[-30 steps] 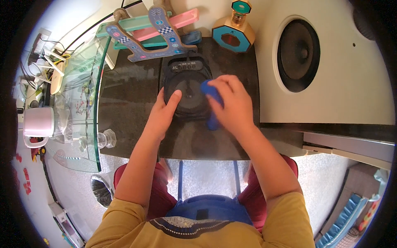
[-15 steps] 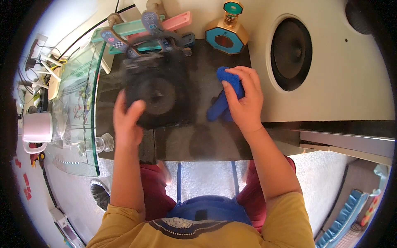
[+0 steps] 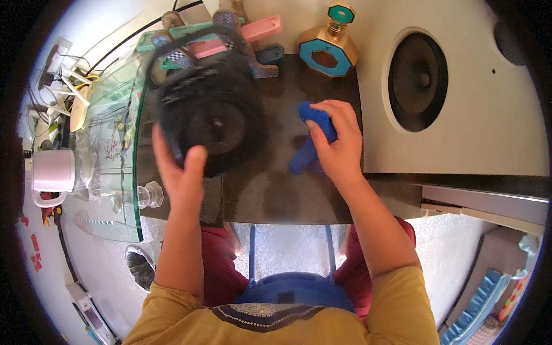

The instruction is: The person wipes down a table with a cloth, moves items on the surface, and cleans a toy track and a portable speaker using the cloth.

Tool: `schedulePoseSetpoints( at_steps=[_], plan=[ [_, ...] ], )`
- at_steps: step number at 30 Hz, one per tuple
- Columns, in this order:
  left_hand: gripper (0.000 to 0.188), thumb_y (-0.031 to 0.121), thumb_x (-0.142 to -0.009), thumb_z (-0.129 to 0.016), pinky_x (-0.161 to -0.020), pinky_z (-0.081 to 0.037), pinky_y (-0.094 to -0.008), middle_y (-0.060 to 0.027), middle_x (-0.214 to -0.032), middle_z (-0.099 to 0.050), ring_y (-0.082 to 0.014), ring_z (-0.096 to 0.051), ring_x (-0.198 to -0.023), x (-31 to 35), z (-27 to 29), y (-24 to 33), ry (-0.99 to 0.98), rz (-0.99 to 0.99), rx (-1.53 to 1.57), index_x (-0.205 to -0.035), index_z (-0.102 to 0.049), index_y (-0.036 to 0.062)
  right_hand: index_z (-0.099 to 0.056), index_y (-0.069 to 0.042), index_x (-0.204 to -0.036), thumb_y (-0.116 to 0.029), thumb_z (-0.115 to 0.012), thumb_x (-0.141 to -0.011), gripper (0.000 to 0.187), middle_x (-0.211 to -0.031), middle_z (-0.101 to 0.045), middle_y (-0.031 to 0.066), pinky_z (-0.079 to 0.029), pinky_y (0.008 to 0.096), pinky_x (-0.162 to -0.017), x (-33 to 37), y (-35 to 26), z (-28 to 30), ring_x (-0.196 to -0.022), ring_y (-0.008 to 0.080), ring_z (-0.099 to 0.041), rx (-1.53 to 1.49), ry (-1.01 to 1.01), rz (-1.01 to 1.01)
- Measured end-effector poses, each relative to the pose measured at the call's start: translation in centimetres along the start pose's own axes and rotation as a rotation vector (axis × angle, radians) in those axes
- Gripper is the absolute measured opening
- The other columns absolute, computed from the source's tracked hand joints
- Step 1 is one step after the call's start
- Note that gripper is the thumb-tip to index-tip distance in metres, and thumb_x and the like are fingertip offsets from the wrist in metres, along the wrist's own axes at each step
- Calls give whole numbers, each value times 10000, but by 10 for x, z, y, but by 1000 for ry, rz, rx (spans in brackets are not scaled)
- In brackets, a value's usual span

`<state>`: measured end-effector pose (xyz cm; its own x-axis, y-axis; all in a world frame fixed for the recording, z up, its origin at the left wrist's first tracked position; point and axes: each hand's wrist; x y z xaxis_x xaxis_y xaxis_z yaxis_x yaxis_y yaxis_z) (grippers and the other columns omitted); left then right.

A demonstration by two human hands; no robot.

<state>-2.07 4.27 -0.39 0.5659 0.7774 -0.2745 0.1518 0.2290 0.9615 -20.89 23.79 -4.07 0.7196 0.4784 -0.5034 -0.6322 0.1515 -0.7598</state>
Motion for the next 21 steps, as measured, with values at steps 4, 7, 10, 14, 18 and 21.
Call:
schedulePoseSetpoints(
  at_steps=[4, 7, 10, 14, 18, 21],
  plan=[
    [994, 108, -805, -860, -1181, -379, -397, -173, -1523, -418, -292, -457, -1400, 1, -22, -26, -158, 87, -103, -1610, -289, -14, -694, -62, -1175, -49, -759, -888, 295, -1196, -639, 133, -525, 368, -937, -2, -4, 2, -1074, 309, -650, -21, -4, -32],
    [995, 139, -815, -865, -1185, -382, -394, -173, -1543, -408, -295, -451, -1416, 11, -33, -38, -197, 240, -80, -1610, -288, -16, -689, -62, -1175, -60, -768, -880, 305, -1192, -645, 132, -528, 369, -939, -4, -6, 2, -1086, 317, -654, -14, -16, -66],
    [986, 239, -860, -841, -1203, -368, -403, -198, -1585, -376, -317, -419, -1463, 20, -44, -42, -260, 305, -163, -1621, -268, -14, -678, -88, -1165, -76, -805, -822, 366, -1177, -645, 119, -558, 396, -906, -1, -8, 2, -1092, 349, -657, 111, -93, -21],
    [966, 311, -902, -801, -1217, -348, -406, -217, -1610, -352, -337, -397, -1488, 19, -43, -56, -293, 340, -173, -1631, -254, -10, -681, -119, -1162, -79, -823, -762, 426, -1178, -648, 99, -574, 423, -885, 8, -32, 3, -1082, 344, -659, 203, -238, 212],
    [971, 323, -911, -795, -1216, -347, -408, -223, -1608, -353, -339, -399, -1484, 18, -46, -49, -342, 308, -238, -1638, -242, -9, -688, -137, -1161, -82, -828, -728, 458, -1182, -650, 82, -582, 424, -871, 6, -29, 7, -1082, 331, -662, 277, -310, 209],
    [983, 337, -911, -798, -1213, -350, -407, -222, -1604, -358, -340, -400, -1483, 18, -49, -42, -372, 261, -289, -1640, -235, -5, -686, -127, -1160, -63, -819, -737, 448, -1174, -649, 77, -582, 415, -862, -4, -7, 7, -1081, 324, -664, 356, -126, 95]
  ],
)
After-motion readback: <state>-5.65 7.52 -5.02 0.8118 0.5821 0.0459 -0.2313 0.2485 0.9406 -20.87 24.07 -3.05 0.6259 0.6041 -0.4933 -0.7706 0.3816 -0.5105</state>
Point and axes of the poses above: each hand's wrist, its own x-axis away from the middle knuckle, its own z-axis out of the back of the hand, y = z × x
